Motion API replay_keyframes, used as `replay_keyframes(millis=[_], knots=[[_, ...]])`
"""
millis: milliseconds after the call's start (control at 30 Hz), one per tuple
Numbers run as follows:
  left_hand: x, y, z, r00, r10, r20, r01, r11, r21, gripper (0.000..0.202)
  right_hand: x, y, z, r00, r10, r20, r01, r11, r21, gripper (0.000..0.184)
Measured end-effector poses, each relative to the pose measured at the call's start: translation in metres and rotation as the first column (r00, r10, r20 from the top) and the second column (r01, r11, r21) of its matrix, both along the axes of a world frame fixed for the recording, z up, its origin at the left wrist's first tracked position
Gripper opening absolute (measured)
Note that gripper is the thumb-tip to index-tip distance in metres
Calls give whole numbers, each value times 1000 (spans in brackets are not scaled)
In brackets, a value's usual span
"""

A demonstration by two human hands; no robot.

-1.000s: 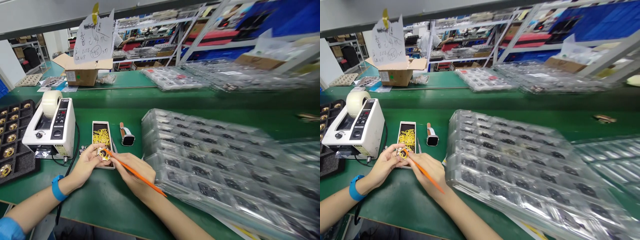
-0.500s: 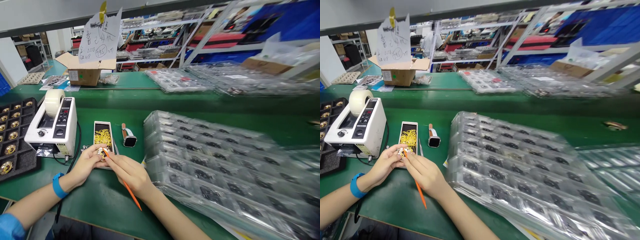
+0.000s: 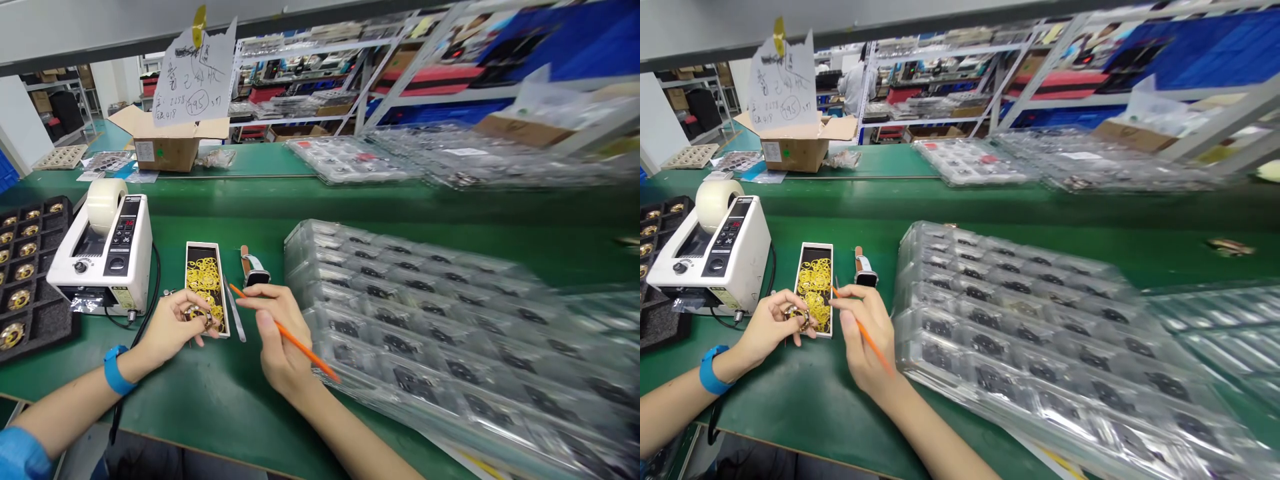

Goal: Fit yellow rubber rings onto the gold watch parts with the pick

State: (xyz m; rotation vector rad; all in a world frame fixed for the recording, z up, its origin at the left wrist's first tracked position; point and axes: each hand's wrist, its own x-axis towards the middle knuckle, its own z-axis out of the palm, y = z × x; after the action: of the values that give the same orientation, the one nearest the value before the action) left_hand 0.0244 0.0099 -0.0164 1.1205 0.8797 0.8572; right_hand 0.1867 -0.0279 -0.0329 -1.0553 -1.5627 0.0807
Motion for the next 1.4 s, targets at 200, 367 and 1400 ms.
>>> replay_keyframes(millis=[200, 367, 1400], knots=[[2, -6, -5, 997, 41, -63, -34, 993, 116, 20, -15, -1, -10, 953, -61, 297, 29, 993, 111, 15], [1, -12, -8, 976, 35, -214, 30, 956, 293, 36, -20, 1, -15, 957, -98, 271, 79, 994, 80, 8], [-19, 25, -4, 913, 394, -103, -377, 913, 156, 50, -23, 5, 9, 846, 183, 500, 175, 791, -586, 33]])
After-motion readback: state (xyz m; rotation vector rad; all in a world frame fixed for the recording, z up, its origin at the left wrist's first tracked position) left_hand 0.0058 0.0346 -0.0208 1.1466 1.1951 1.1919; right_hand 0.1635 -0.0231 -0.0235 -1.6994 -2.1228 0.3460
